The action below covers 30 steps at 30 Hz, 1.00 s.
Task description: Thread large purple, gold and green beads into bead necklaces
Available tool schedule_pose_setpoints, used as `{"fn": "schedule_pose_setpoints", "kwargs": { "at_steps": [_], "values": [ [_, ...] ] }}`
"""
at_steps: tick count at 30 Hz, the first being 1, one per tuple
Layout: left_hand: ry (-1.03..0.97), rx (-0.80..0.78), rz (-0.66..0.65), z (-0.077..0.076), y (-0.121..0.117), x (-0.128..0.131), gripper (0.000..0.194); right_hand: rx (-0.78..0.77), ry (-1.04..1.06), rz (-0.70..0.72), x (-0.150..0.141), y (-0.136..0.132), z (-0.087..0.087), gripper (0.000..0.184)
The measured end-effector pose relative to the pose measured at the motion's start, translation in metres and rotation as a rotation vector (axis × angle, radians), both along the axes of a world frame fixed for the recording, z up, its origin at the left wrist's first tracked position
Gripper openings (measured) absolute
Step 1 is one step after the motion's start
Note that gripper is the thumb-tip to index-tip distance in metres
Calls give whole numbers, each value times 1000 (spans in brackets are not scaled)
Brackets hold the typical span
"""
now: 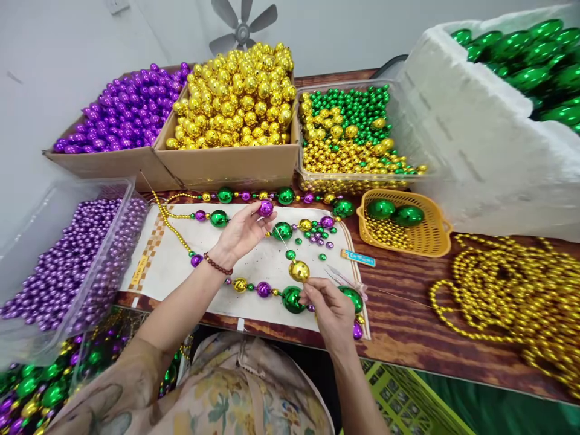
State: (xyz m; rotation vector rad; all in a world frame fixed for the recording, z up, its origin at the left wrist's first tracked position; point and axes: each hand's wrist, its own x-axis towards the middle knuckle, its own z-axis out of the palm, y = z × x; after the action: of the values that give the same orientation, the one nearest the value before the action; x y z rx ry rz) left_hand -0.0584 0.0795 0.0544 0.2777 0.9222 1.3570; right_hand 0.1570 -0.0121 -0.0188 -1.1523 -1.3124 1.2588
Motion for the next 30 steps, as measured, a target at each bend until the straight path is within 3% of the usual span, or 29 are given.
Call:
{"fn": "schedule_pose_setpoints", "kwargs": {
  "at_steps": [6, 14, 30],
  "values": [
    [-33, 37, 69, 5, -2, 11, 6, 7, -16, -15, -3, 1, -2, 16],
    [10, 131, 35, 5, -10, 16, 6, -33, 5, -45, -4, 1, -6, 16],
    [30, 169, 34, 2, -13, 18, 15, -83, 2, -67, -10, -1, -2, 20]
  ]
}}
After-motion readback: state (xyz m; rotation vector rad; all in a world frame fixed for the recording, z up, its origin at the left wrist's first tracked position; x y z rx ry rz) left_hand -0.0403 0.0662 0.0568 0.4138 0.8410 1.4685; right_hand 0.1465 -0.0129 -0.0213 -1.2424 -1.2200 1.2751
